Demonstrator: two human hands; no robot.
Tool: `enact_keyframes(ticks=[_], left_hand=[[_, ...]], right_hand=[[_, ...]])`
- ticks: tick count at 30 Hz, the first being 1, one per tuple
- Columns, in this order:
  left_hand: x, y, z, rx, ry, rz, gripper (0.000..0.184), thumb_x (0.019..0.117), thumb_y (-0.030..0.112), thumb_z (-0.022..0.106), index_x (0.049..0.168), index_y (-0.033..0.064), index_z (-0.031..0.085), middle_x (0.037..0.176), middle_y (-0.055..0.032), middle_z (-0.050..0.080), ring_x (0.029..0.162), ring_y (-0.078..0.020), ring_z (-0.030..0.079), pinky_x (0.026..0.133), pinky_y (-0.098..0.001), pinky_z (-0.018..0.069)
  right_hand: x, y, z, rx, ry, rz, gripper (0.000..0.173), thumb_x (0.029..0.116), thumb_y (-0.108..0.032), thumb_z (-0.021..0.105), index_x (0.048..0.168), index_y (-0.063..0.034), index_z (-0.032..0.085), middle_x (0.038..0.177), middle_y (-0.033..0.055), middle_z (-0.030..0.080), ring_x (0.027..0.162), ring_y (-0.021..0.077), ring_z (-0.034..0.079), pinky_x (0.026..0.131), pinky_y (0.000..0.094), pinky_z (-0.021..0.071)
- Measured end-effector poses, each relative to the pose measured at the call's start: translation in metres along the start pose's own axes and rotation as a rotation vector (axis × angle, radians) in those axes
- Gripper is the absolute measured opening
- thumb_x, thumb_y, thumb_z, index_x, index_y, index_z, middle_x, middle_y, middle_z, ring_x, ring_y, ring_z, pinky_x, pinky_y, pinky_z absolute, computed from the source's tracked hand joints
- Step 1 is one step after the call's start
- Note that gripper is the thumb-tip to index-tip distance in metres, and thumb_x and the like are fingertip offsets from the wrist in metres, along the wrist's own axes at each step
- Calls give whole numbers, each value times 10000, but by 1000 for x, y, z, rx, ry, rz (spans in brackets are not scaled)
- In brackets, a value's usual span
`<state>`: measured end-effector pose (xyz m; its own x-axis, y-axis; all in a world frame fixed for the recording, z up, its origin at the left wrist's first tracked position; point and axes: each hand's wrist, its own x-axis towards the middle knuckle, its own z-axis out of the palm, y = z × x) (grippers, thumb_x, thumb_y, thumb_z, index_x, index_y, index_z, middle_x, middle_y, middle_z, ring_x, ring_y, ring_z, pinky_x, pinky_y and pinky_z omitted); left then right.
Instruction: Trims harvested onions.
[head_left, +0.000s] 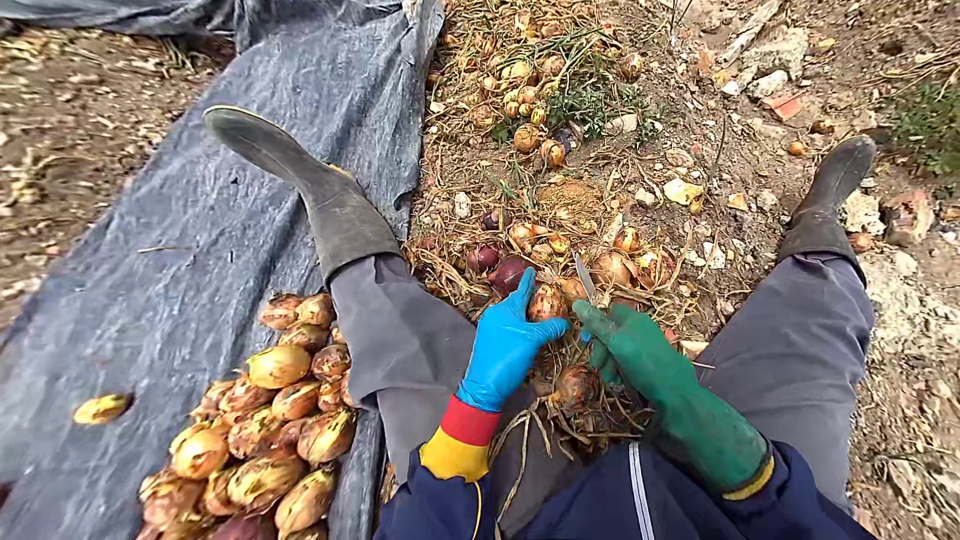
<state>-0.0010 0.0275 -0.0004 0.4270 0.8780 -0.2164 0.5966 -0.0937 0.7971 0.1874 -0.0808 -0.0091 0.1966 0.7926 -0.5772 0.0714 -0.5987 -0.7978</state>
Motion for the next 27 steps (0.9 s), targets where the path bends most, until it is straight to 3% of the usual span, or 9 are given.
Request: enact_keyframes(ticks=[4, 10, 15, 18, 21, 24, 27], left_hand=[[-18, 8, 11, 83, -175, 73, 956, 726, 417, 889, 1571, 353, 446, 1251, 95, 705, 1076, -66, 688, 925, -422, 612], [-18, 2, 8, 301, -231, 187, 943, 746, 470, 863, 1574, 281, 455, 1320, 82, 679, 1229, -77, 609, 1058, -407, 519], [-29, -9, 1, 299, -209, 245, 884, 786, 431, 860, 1549, 182, 490, 1308, 34, 681, 1246, -110, 595, 1089, -390, 492], [-38, -15, -4, 320, -118, 207, 848, 785, 413, 850, 1531, 180, 520, 1292, 22, 688, 1242, -117, 599, 1083, -387, 498], [-37, -25, -31, 419, 61, 76, 807, 833, 432, 776, 1549, 187, 495, 1256, -35, 708, 1194, -192, 642, 1033, -461, 524], [-43, -42, -97, 473, 306, -92, 835, 854, 485, 773, 1578, 220, 451, 1260, -64, 707, 1155, -242, 668, 978, -555, 537], [-68, -60, -170, 650, 465, -259, 814, 877, 525, 743, 1574, 215, 459, 1250, -135, 708, 1112, -354, 682, 923, -676, 512]], right_hand=[[-3, 0, -3, -49, -43, -11, 745, 894, -841, 462, 1037, -144, 683, 713, 64, 684, 553, 211, 661, 524, 382, 583], [-4, 3, 3, 94, -109, 125, 712, 926, -794, 479, 1004, -121, 701, 645, 90, 642, 455, 184, 579, 434, 315, 503], [-3, -4, 19, 40, -136, 170, 709, 932, -791, 474, 985, -120, 698, 623, 95, 635, 423, 186, 565, 405, 319, 499], [-7, -12, 30, 38, -173, 179, 698, 948, -777, 460, 951, -117, 686, 616, 90, 624, 422, 186, 562, 401, 324, 497], [-21, -22, 45, 90, -294, 155, 684, 993, -723, 434, 884, -99, 694, 574, 73, 582, 403, 174, 532, 380, 319, 479], [-25, -23, 47, 173, -359, 127, 678, 1013, -693, 426, 890, -88, 706, 570, 75, 584, 397, 173, 532, 372, 329, 488], [-16, -11, 34, 228, -276, 131, 702, 995, -722, 425, 938, -87, 719, 585, 83, 593, 417, 174, 547, 393, 333, 505]])
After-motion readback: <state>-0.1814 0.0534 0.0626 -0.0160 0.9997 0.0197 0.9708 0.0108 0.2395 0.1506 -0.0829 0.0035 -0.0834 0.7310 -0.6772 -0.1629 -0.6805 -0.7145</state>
